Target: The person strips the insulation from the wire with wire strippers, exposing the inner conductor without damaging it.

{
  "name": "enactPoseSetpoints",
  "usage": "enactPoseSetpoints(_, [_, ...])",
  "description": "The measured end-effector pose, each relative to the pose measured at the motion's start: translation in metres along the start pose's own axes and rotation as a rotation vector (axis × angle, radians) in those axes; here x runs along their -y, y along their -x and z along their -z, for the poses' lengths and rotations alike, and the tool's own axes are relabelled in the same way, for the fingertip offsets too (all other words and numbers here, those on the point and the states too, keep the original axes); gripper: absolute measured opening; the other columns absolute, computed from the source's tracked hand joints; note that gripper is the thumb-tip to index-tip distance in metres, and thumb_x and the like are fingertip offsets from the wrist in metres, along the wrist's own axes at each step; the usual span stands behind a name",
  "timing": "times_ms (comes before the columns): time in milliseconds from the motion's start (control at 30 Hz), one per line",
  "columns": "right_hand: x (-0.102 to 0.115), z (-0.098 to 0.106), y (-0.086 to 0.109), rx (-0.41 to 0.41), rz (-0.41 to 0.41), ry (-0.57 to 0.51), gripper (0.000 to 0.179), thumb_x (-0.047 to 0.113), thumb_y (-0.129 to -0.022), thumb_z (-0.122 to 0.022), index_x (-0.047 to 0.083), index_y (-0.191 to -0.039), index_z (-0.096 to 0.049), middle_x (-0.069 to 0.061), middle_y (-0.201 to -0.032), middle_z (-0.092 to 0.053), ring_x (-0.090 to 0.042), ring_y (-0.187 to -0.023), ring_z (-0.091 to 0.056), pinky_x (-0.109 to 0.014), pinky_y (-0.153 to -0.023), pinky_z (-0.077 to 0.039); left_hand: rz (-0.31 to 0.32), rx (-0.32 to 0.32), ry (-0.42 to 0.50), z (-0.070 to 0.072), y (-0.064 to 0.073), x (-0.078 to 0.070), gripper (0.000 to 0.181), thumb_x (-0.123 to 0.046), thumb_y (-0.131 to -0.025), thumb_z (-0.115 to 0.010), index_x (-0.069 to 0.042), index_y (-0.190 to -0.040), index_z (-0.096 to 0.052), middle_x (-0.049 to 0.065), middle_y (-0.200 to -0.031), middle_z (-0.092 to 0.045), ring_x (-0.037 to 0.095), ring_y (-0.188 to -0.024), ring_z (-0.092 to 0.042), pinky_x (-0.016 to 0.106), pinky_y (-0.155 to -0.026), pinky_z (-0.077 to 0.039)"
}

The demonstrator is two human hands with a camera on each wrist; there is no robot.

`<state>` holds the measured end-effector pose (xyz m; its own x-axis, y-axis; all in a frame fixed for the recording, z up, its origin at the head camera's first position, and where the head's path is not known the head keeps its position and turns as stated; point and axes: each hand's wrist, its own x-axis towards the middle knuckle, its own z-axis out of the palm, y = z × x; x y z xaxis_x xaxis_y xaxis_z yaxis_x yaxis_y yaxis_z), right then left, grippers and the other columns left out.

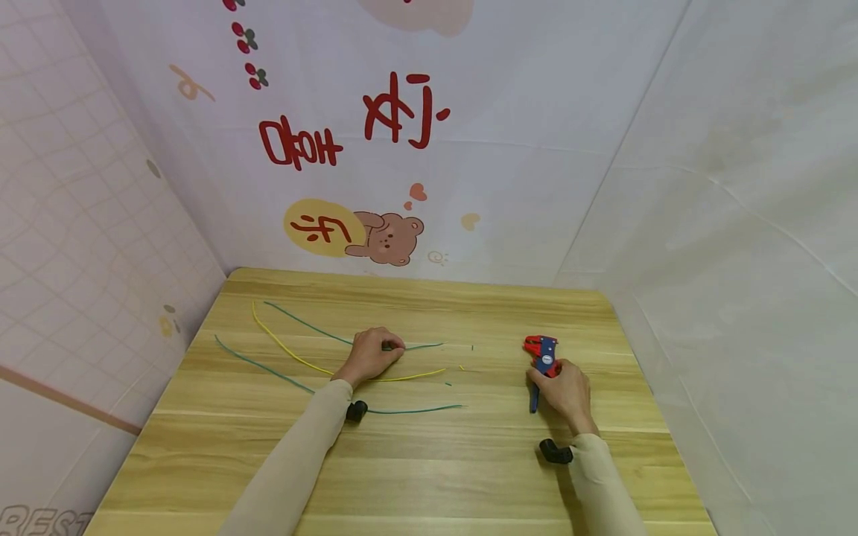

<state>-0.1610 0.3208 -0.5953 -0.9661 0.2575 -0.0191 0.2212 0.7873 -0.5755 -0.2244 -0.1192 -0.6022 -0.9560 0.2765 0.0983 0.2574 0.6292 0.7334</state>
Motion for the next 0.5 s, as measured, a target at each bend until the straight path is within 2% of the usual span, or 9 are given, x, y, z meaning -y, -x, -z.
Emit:
enactPoseSetpoints(233, [-0.0006, -0.0034, -0.0034, -0.042, 0.015, 0.013, 0.045, 0.045, -0.096, -0.084, 0.002, -0.096, -0.07, -0.01, -0.082, -0.066, -0.024, -0.072, -0.058, -0.032, -0.059, -0.038, -0.002, -0.001, 0.001, -0.0006, -0.0007, 0.0013, 0.006, -0.014, -0.102, -0.085, -0.015, -0.104, -0.09, 0.001, -0.103, -0.083, 0.027, -0.102, -0.075, 0.057, -0.106, -0.047])
enactPoseSetpoints(500, [-0.0024, -0.0025, -0.004, -0.082, 0.013, 0.029, 0.042, 0.04, -0.096, -0.083, 0.0, -0.094, -0.071, -0.012, -0.084, -0.067, -0.028, -0.076, -0.06, -0.034, -0.063, -0.039, -0.009, -0.005, 0.0, -0.0012, -0.0006, 0.0029, 0.006, -0.014, -0.102, -0.085, -0.016, -0.104, -0.09, 0.001, -0.103, -0.083, 0.026, -0.101, -0.075, 0.057, -0.106, -0.047])
